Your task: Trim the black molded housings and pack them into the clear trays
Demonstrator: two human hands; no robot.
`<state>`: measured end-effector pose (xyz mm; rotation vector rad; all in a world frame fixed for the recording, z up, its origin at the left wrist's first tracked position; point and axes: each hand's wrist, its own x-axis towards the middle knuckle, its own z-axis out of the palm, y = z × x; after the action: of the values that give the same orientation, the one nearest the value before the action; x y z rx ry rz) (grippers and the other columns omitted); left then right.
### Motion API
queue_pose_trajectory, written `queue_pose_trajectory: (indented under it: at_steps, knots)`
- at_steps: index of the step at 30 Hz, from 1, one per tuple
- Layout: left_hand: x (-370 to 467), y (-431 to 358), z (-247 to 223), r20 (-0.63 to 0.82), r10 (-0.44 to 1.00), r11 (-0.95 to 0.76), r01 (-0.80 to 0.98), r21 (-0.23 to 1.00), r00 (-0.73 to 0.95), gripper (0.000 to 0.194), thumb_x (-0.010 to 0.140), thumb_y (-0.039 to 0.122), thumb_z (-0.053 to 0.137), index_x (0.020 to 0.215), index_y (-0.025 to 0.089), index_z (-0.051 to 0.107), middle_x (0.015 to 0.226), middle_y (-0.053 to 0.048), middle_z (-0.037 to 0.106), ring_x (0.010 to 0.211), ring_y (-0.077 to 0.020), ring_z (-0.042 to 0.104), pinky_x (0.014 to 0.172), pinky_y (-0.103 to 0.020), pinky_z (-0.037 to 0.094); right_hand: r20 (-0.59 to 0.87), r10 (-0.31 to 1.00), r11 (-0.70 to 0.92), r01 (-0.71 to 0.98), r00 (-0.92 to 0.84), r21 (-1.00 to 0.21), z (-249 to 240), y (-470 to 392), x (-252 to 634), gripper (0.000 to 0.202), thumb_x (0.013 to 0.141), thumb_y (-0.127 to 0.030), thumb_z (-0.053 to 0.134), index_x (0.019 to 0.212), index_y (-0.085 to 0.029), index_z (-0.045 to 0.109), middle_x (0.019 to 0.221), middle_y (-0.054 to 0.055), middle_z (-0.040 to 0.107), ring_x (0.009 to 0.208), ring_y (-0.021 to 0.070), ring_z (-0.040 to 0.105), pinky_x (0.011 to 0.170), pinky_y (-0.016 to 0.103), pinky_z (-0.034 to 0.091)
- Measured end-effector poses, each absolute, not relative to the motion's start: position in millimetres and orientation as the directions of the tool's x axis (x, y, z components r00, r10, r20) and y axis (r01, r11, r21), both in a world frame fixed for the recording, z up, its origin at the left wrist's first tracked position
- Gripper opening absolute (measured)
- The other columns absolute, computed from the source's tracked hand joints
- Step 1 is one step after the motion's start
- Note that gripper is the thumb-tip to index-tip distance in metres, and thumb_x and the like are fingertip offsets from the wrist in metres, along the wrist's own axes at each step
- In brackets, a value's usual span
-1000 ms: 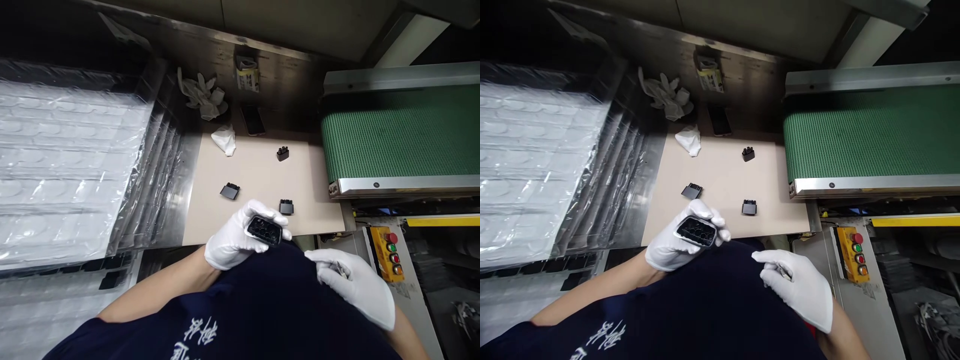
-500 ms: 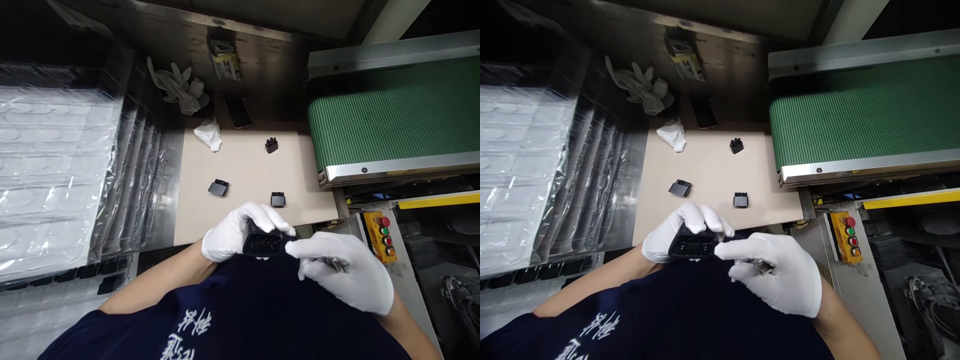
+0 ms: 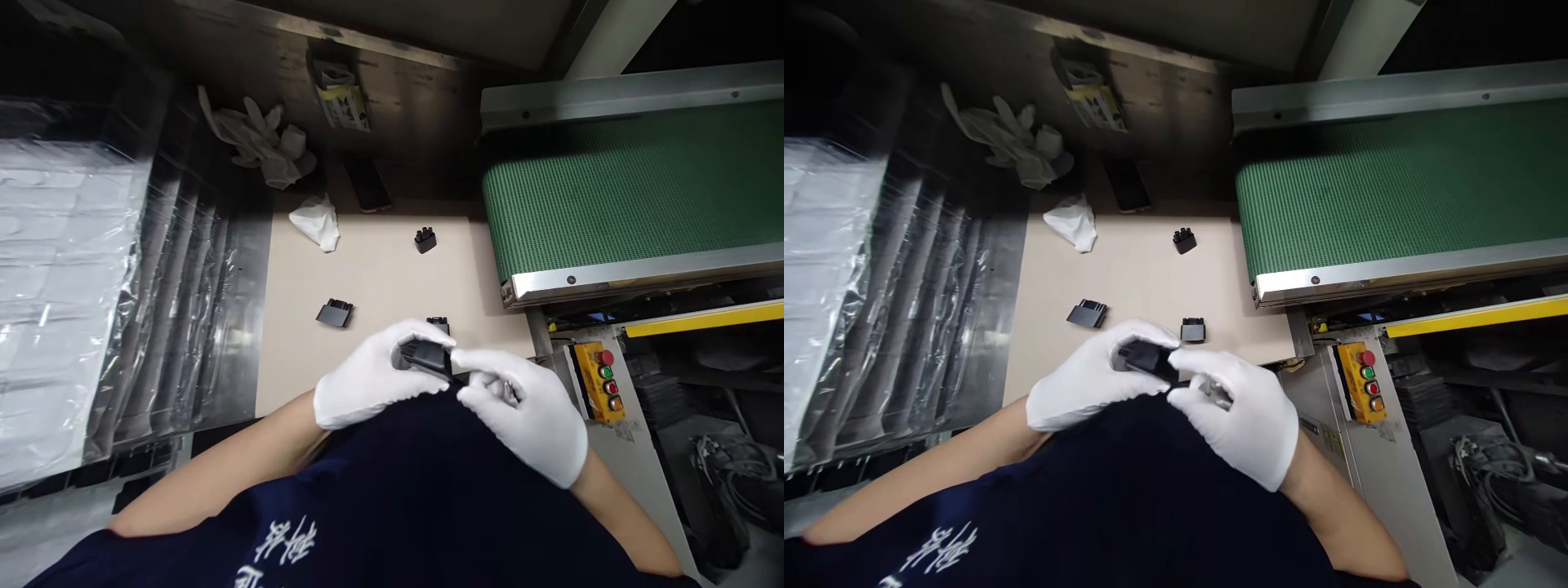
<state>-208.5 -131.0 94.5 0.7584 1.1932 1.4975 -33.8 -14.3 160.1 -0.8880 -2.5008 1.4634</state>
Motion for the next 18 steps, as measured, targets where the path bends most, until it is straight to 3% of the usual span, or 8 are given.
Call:
queue_pose_trajectory:
  at_steps: [3,6,11,16,18]
  knots:
    - [-211,-125,106,-0.221,0.937,0.191,-0.13,0.973,-0.272,0.032,0.073,0.033,0.085,0.101,0.022,0.073,0.097,-0.004,0.074,0.09,-0.0251,0.07,0.081,-0.038,0.055,-0.221,0.64,0.256,0.474,-0.736,-0.842,156,-15,-41,0.045,0.085,-0.031,0.074,0.13,-0.027,0.068,0.076,-0.002,0.068,0.06,0.0127,0.057,0.062,0.028,0.052]
    - [-213,-120,112,-0.23,0.952,0.222,-0.065,0.973,-0.202,0.03,0.075,0.039,0.081,0.097,0.021,0.071,0.097,-0.005,0.074,0.091,-0.0277,0.07,0.08,-0.039,0.054,-0.241,0.647,0.283,0.522,-0.723,-0.805,155,-12,-47,0.043,0.084,-0.033,0.073,0.126,-0.028,0.071,0.084,0.0,0.069,0.067,0.0139,0.06,0.072,0.031,0.055]
    - [-215,-116,117,-0.298,0.942,0.282,-0.118,0.952,-0.153,0.027,0.078,0.045,0.077,0.086,0.021,0.067,0.077,0.0,0.067,0.072,-0.0212,0.063,0.066,-0.032,0.05,-0.394,0.644,0.147,0.611,-0.656,-0.778,155,-6,-53,0.029,0.085,-0.033,0.068,0.114,-0.027,0.073,0.083,-0.001,0.071,0.079,0.0176,0.067,0.08,0.033,0.056]
    - [-216,-114,122,-0.284,0.958,0.267,-0.247,0.931,-0.036,0.031,0.084,0.047,0.071,0.1,0.021,0.07,0.097,-0.003,0.071,0.092,-0.0247,0.064,0.082,-0.036,0.051,-0.45,0.634,0.05,0.614,-0.628,-0.787,156,-2,-57,0.022,0.085,-0.032,0.069,0.106,-0.025,0.07,0.086,-0.001,0.073,0.083,0.0172,0.07,0.083,0.031,0.054]
    - [-217,-114,123,-0.284,0.959,0.273,-0.314,0.909,0.008,0.029,0.086,0.046,0.07,0.1,0.02,0.071,0.097,-0.003,0.07,0.091,-0.0232,0.062,0.082,-0.035,0.049,-0.468,0.623,0.034,0.619,-0.627,-0.785,158,-1,-58,0.021,0.085,-0.032,0.069,0.104,-0.024,0.07,0.082,-0.003,0.072,0.08,0.0164,0.07,0.082,0.03,0.054]
